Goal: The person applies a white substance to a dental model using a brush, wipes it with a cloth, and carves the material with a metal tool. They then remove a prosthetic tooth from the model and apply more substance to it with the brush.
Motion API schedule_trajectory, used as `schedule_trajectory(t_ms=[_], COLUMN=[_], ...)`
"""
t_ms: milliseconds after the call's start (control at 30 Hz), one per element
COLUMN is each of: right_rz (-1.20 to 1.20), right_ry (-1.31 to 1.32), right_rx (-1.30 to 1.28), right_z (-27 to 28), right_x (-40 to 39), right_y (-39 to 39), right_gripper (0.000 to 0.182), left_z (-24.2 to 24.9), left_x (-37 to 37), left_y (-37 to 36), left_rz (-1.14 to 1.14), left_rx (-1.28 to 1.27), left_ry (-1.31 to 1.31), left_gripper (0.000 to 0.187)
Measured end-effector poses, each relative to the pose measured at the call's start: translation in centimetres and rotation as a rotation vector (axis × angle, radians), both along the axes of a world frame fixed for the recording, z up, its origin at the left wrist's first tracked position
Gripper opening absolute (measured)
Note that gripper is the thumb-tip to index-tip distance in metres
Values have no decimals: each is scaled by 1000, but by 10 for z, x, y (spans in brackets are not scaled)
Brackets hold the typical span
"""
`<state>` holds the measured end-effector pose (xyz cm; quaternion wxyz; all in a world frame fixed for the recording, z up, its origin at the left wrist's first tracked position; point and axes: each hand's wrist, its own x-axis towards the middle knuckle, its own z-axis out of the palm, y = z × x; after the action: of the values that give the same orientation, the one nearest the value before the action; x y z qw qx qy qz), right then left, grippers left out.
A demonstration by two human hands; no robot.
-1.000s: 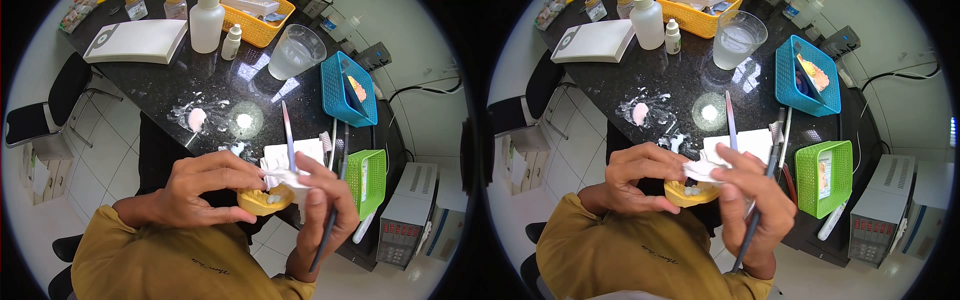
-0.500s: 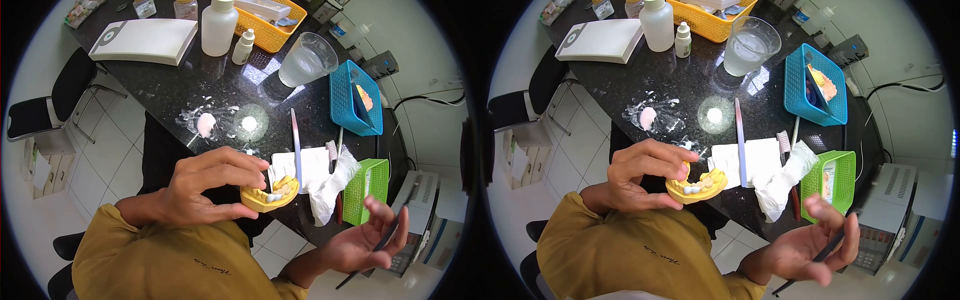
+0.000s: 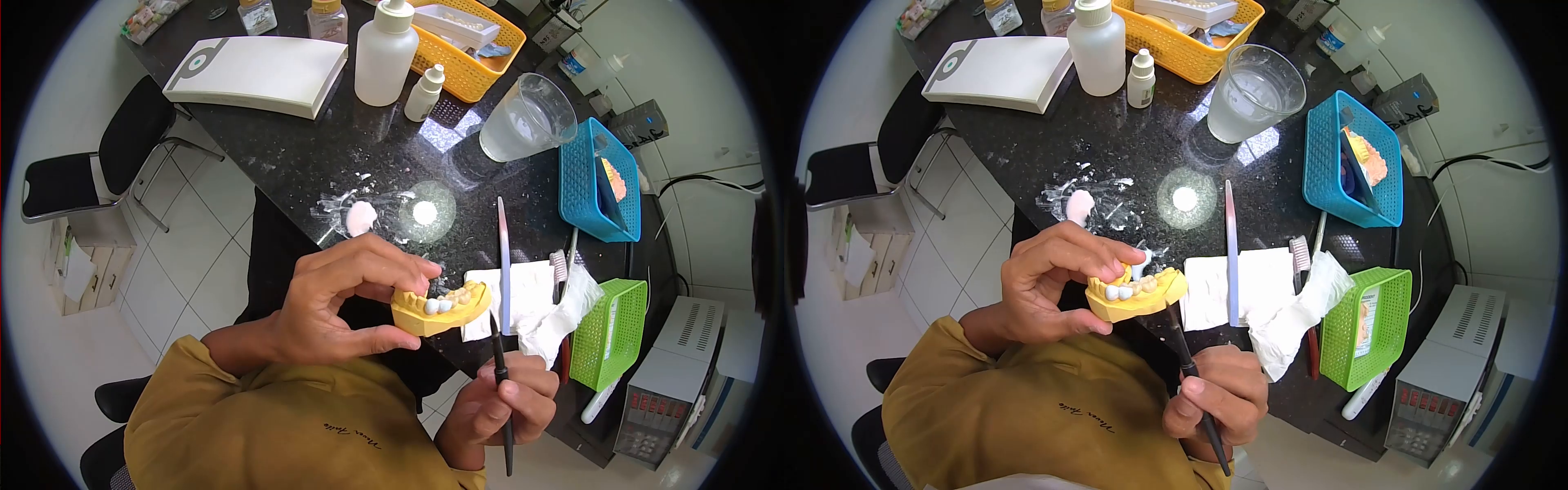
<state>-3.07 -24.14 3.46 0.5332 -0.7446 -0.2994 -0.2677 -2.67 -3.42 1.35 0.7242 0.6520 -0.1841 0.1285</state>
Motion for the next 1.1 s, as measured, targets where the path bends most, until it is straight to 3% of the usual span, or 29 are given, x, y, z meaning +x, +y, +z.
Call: schedule_trajectory(t_ms=[67, 133, 233, 733, 1100], right_rz=[24, 170, 178, 160, 200], right_ry=[16, 47, 88, 37, 88], right_rx=[56, 275, 310, -2, 70], right_z=[-5, -11, -12, -7, -6], right_x=[3, 6, 5, 3, 3], right_y=[4, 4, 6, 5, 3], right_gripper=[26, 24, 24, 24, 31], left_z=[-1, -2, -4, -8, -9], left_x=[1, 1, 2, 1, 2], left_y=[0, -1, 0, -3, -4], left_rz=[2, -8, -3, 77, 100], left_rx=[-10, -34, -12, 74, 70], left_ry=[-9, 8, -30, -113, -133], left_gripper=[42, 41, 41, 46, 46])
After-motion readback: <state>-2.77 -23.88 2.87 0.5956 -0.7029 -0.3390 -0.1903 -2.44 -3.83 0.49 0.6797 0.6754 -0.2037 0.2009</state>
